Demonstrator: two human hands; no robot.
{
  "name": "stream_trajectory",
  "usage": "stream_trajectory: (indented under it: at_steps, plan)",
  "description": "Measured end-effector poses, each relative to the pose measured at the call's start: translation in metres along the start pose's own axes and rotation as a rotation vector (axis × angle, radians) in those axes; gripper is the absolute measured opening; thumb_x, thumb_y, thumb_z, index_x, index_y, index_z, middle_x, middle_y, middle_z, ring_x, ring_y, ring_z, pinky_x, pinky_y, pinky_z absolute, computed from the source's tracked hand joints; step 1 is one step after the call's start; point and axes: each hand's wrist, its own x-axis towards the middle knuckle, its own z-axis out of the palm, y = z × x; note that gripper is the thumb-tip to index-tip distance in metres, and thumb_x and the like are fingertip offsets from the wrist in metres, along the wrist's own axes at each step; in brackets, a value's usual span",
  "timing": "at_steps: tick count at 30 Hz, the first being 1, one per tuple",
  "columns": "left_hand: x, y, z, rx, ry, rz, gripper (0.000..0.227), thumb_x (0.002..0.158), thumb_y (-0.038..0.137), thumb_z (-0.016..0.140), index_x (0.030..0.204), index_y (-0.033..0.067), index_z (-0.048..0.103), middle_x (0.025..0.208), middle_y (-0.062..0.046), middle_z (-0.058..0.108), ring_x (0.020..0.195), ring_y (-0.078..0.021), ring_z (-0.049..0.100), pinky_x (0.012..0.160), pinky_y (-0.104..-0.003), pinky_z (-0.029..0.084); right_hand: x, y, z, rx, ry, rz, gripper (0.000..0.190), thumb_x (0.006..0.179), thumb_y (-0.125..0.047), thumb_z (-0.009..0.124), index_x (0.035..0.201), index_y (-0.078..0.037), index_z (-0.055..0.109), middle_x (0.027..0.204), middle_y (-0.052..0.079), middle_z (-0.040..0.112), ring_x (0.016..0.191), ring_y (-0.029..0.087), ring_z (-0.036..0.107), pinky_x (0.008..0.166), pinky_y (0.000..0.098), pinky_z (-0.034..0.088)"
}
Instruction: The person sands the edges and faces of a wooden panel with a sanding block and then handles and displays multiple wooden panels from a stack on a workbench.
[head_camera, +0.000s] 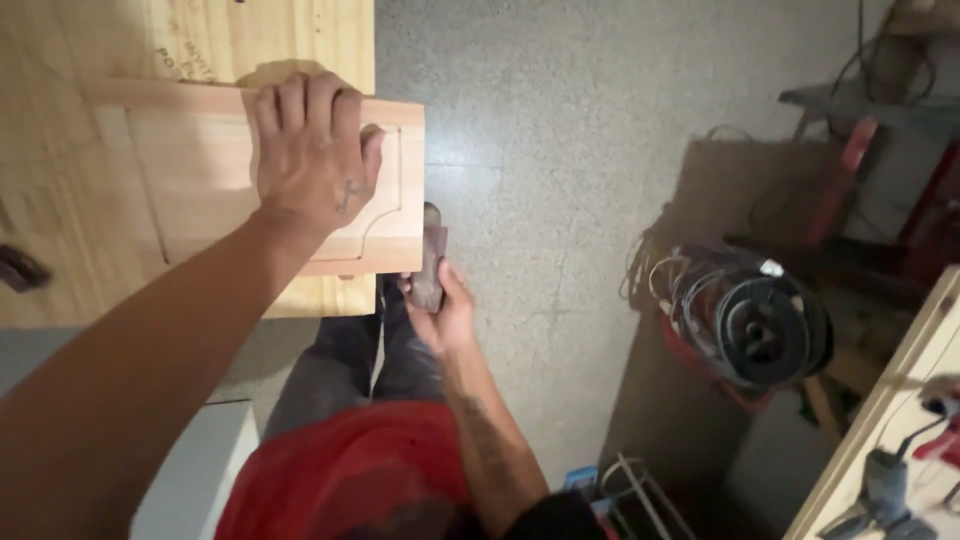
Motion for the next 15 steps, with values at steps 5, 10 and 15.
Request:
stream_trajectory:
  at_steps: [5, 10, 15]
  plan:
    - [-0.006, 0.002, -0.004, 0.034, 0.106, 0.058, 0.037, 0.102, 0.043, 0.065, 0.113, 0.0082, 0.068, 0.112, -0.009, 0.062, 0.100, -0.0289, 0.053, 0.087, -0.040, 0.040, 0.054, -0.029, 0.063, -0.545, 0.004, -0.233, 0.042, 0.103, -0.033, 0.067, 0.131, -0.002, 0.063, 0.119, 0.013, 0.073, 0.103, 0.026, 0.072, 0.083, 0.0383, 0.060]
    - [0.002, 0.004, 0.002, -0.056, -0.139, -0.020, 0.041, 0.105, 0.045, 0.053, 0.121, 0.0096, 0.065, 0.120, -0.009, 0.059, 0.108, -0.0306, 0.050, 0.095, -0.045, 0.035, 0.018, -0.003, 0.001, -0.216, 0.213, -0.149, 0.032, 0.101, -0.021, 0.065, 0.127, -0.002, 0.067, 0.114, 0.015, 0.075, 0.099, 0.023, 0.074, 0.086, 0.0348, 0.061]
    - [0.002, -0.001, 0.001, 0.017, 0.055, 0.030, 0.041, 0.101, 0.045, 0.062, 0.118, 0.0083, 0.066, 0.118, -0.010, 0.062, 0.103, -0.0303, 0.053, 0.091, -0.042, 0.039, 0.100, -0.046, 0.090, -0.785, 0.232, -0.291, 0.039, 0.092, -0.047, 0.066, 0.099, -0.009, 0.072, 0.077, -0.003, 0.059, 0.065, 0.005, 0.048, 0.054, 0.0250, 0.040]
